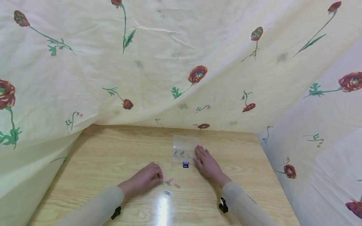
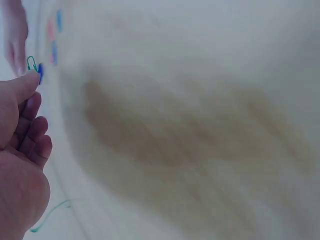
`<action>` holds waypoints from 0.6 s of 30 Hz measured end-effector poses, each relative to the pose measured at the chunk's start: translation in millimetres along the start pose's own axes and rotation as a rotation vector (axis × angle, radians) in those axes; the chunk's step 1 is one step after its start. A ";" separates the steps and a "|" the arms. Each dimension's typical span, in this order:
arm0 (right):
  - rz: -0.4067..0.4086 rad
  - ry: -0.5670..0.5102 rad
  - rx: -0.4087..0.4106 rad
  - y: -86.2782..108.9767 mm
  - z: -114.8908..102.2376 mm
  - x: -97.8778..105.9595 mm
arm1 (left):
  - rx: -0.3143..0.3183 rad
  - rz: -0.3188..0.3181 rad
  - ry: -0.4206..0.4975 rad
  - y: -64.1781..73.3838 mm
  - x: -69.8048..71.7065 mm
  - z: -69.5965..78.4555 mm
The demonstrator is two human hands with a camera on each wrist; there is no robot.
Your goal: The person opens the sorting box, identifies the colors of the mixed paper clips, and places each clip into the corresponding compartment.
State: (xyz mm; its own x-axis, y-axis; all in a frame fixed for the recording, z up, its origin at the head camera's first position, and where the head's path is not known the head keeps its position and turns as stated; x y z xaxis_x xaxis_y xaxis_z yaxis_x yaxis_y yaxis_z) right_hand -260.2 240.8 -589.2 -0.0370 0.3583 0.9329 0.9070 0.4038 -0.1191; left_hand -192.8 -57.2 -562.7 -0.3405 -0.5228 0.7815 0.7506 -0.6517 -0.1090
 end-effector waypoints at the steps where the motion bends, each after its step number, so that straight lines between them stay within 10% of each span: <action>1: 0.003 0.001 0.004 -0.2 0.0 -0.3 | 0.009 -0.001 -0.005 -5.3 1.9 0.3; 18: 0.018 -0.013 0.007 2.5 -3.1 4.1 | 0.032 0.079 -0.051 -98.0 25.5 11.8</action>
State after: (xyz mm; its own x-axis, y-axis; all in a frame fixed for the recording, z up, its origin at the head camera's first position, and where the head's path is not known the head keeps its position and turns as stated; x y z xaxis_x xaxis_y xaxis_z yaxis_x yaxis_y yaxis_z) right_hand -256.9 240.7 -584.6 -0.0265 0.3766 0.9260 0.9048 0.4030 -0.1380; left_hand -268.3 -0.1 -524.8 -0.2506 -0.5428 0.8016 0.7920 -0.5911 -0.1527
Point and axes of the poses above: each hand's wrist, its own y-axis away from the middle knuckle, its own x-axis out of the back of the hand, z = x × y, the point moved 5 cm from there along -y, towards the middle knuckle
